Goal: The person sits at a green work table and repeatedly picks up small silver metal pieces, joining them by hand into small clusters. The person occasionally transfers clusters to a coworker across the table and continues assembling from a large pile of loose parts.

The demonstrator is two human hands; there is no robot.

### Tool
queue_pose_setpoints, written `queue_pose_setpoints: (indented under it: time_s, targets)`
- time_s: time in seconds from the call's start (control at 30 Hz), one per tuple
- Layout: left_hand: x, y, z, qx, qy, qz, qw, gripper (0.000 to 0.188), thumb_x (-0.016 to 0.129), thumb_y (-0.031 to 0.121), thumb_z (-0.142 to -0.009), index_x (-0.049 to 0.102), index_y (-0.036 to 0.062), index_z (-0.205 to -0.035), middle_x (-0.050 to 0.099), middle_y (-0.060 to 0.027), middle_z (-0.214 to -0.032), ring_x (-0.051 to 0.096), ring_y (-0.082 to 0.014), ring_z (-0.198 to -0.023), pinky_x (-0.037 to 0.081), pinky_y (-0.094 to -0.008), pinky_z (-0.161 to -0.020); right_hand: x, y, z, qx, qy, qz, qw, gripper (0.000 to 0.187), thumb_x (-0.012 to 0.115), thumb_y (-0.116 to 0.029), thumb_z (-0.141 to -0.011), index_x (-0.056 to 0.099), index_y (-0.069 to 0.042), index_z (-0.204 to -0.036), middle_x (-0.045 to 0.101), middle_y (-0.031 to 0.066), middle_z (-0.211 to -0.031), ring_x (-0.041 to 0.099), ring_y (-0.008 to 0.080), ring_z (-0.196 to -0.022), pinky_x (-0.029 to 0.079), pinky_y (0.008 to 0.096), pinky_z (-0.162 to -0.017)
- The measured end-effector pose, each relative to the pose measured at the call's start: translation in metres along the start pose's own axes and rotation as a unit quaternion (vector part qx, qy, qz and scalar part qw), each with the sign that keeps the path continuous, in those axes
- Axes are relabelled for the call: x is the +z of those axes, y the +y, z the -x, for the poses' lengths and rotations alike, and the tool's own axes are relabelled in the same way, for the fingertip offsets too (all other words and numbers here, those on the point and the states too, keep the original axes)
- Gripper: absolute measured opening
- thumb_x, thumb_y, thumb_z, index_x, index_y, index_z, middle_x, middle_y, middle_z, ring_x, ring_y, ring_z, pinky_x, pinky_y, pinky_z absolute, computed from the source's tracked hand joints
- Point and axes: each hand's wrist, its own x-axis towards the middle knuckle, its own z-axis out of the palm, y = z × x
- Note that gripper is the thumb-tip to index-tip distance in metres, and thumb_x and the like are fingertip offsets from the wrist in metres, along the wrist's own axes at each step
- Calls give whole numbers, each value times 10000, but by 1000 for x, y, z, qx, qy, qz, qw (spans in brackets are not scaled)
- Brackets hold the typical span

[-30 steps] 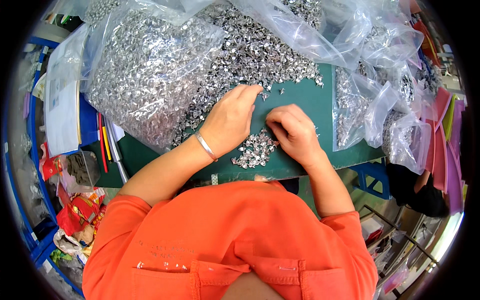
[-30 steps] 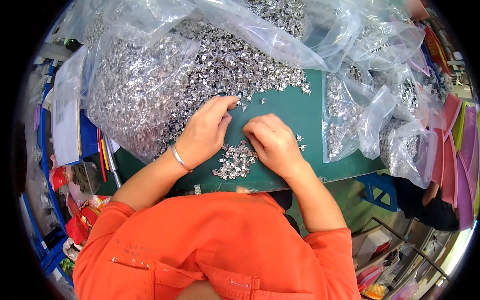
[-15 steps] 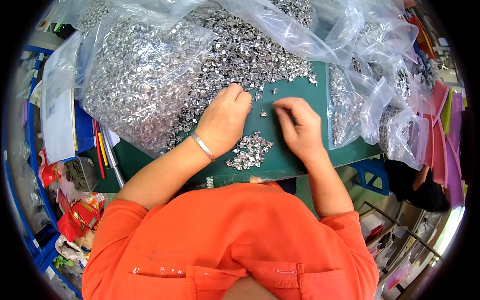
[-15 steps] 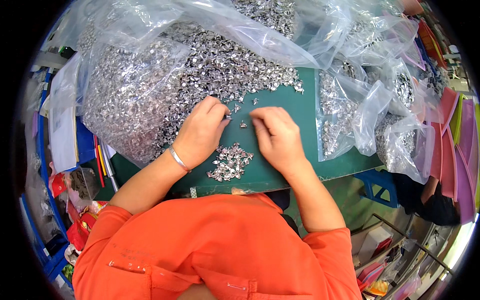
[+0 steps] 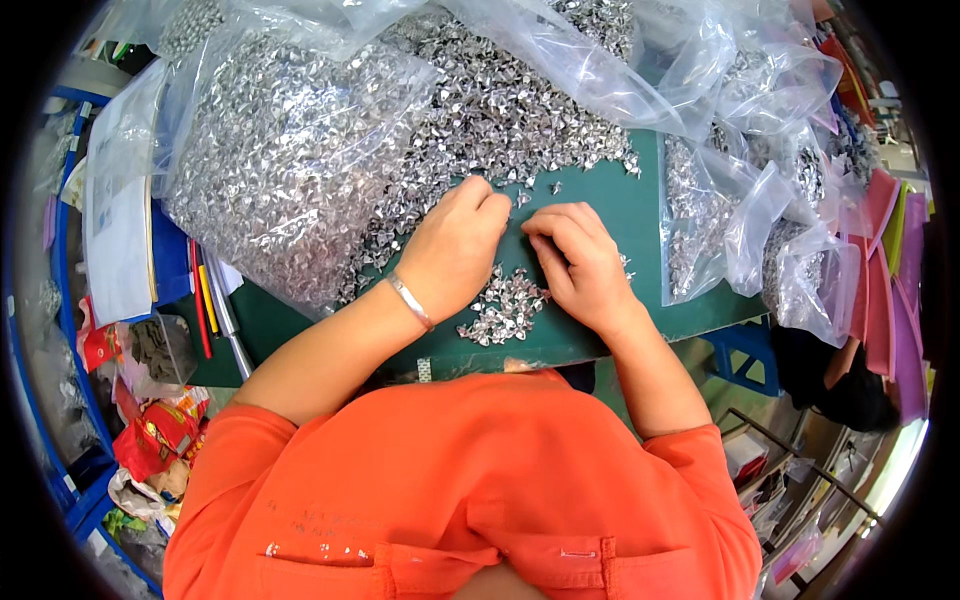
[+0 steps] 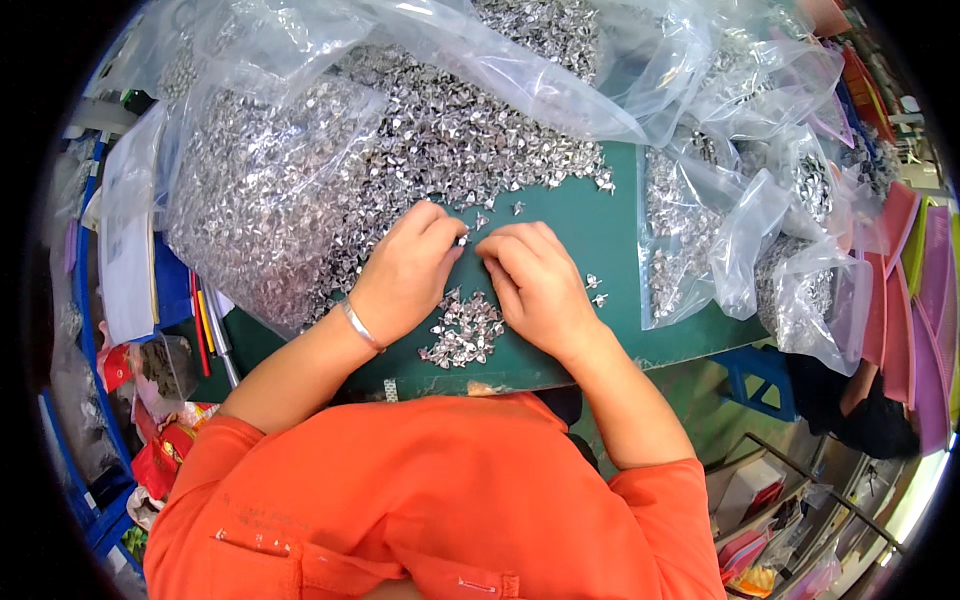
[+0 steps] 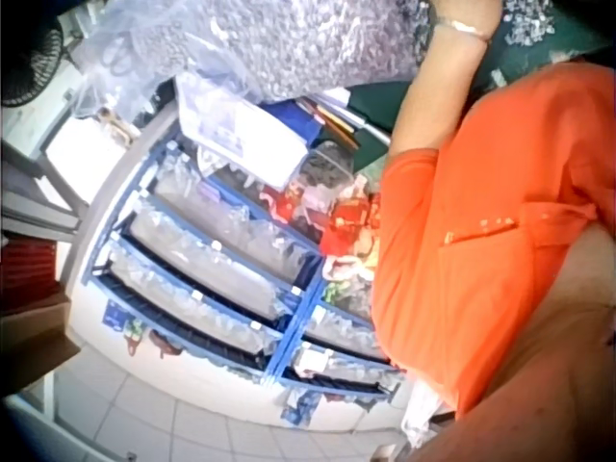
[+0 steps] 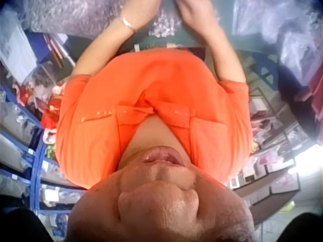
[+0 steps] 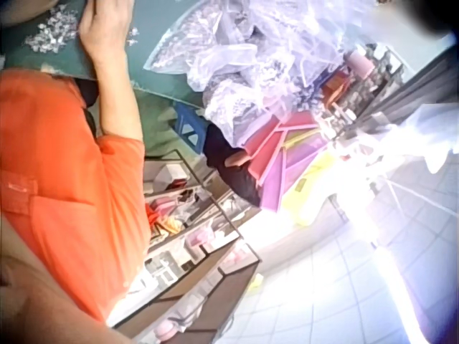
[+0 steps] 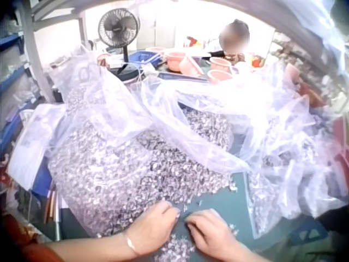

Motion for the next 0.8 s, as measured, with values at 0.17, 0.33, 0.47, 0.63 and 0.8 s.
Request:
queue_pose_setpoints:
  time_s: [0.17, 0.33, 0.47, 0.63, 0.8]
  targets:
    - [-2, -1, 1, -4, -4, 6, 1000, 182, 672, -67, -787, 565, 8, -914, 569, -170, -945, 600, -379, -873, 512, -435, -740, 5, -10, 0, 11, -53, -35, 998, 157, 712, 1, -825, 655, -51, -962, 659, 100, -909, 619, 329, -893, 497, 426, -796]
    - [-4, 1, 4, -9, 16, 13, 1000, 179, 676, -57, -792, 579, 16, -923, 577, -150, -888, 609, -368, -831, 515, -433, -721, 5, -16, -1, 15, -103, -46, 994, 159, 701, 6, -825, 643, -51, -961, 649, 98, -876, 619, 327, -877, 491, 439, -783]
    - [-11, 2, 14, 2, 9, 3, 1000, 184, 685, -62, -795, 612, 15, -945, 594, -143, -894, 622, -358, -834, 523, -418, -730, 9, -18, 1, 20, -72, -48, 996, 163, 687, 17, -828, 644, -52, -969, 654, 98, -885, 617, 327, -872, 488, 433, -796]
    - [-25, 7, 22, -23, 9, 52, 998, 171, 682, -67, -824, 652, 1, -978, 633, -144, -941, 649, -343, -871, 537, -388, -751, 13, -14, 9, 48, -46, -59, 996, 179, 693, 10, -829, 639, -58, -986, 659, 98, -899, 616, 328, -873, 485, 426, -808]
    - [-38, 11, 26, -59, 31, 58, 996, 157, 665, -82, -841, 663, -9, -980, 645, -146, -934, 657, -336, -849, 541, -381, -738, 11, -23, 5, 31, -83, -36, 995, 202, 718, 6, -813, 637, -66, -983, 665, 87, -906, 627, 323, -878, 495, 422, -794]
